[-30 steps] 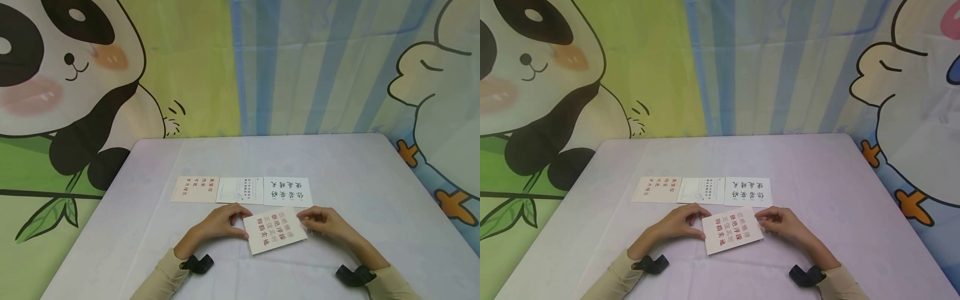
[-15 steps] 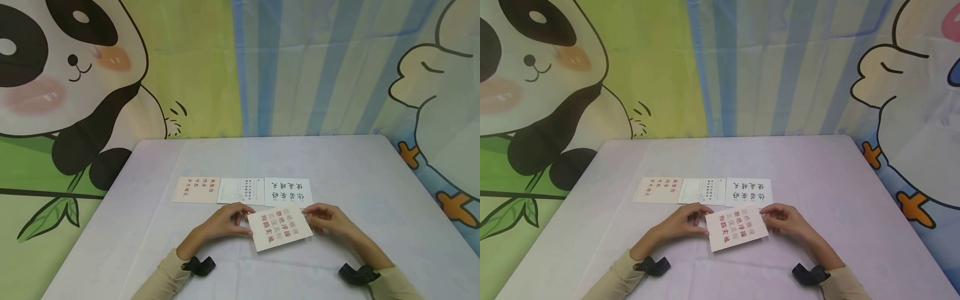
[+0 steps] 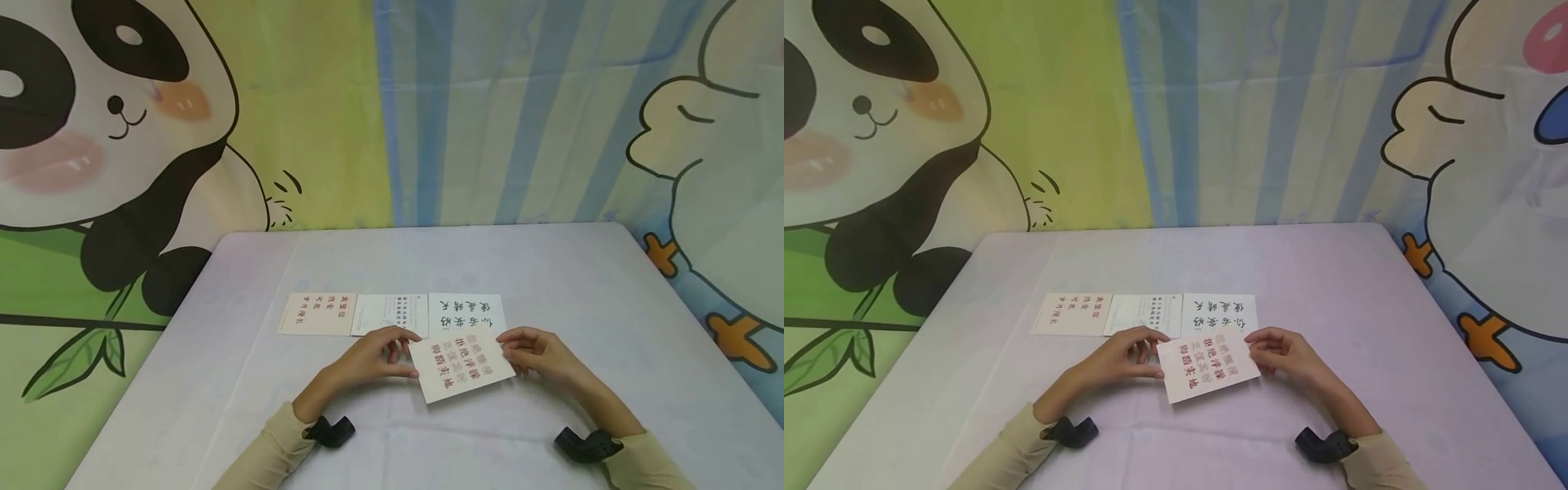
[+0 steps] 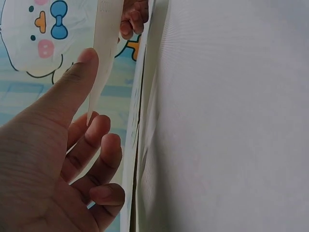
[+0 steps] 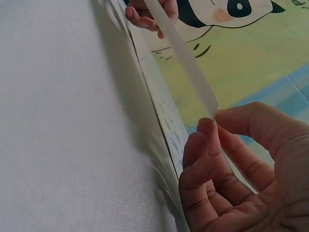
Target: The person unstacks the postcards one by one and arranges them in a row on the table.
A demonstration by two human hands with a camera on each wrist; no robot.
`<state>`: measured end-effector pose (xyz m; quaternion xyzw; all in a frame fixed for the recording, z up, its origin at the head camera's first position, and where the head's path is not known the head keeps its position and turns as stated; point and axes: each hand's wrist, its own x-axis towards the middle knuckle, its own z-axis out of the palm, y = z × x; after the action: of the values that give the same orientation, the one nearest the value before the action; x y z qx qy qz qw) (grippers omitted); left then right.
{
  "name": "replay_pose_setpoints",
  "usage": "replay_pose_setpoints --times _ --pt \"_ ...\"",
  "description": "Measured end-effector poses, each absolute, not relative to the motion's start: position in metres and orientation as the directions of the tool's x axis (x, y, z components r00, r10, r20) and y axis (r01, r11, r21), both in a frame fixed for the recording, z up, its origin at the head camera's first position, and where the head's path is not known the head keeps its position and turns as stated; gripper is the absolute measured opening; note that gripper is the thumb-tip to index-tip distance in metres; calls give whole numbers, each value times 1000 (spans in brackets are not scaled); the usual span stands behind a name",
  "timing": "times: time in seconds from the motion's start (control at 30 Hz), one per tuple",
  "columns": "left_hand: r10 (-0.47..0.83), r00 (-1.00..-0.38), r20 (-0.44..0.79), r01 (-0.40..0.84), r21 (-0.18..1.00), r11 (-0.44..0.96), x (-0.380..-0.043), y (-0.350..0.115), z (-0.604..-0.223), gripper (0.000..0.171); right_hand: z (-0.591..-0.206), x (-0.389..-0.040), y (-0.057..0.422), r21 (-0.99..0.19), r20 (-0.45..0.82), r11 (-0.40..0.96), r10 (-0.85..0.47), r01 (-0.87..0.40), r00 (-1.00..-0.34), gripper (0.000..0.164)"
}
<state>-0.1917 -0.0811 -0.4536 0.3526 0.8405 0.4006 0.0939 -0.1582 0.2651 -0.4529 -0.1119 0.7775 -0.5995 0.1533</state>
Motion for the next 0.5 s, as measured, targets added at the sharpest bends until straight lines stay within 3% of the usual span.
replay_pose_setpoints --times 0.5 --pt "642 -757 121 512 720 468 -202 -59 -450 55 -449 -156 278 -958 -127 281 -232 58 -964 40"
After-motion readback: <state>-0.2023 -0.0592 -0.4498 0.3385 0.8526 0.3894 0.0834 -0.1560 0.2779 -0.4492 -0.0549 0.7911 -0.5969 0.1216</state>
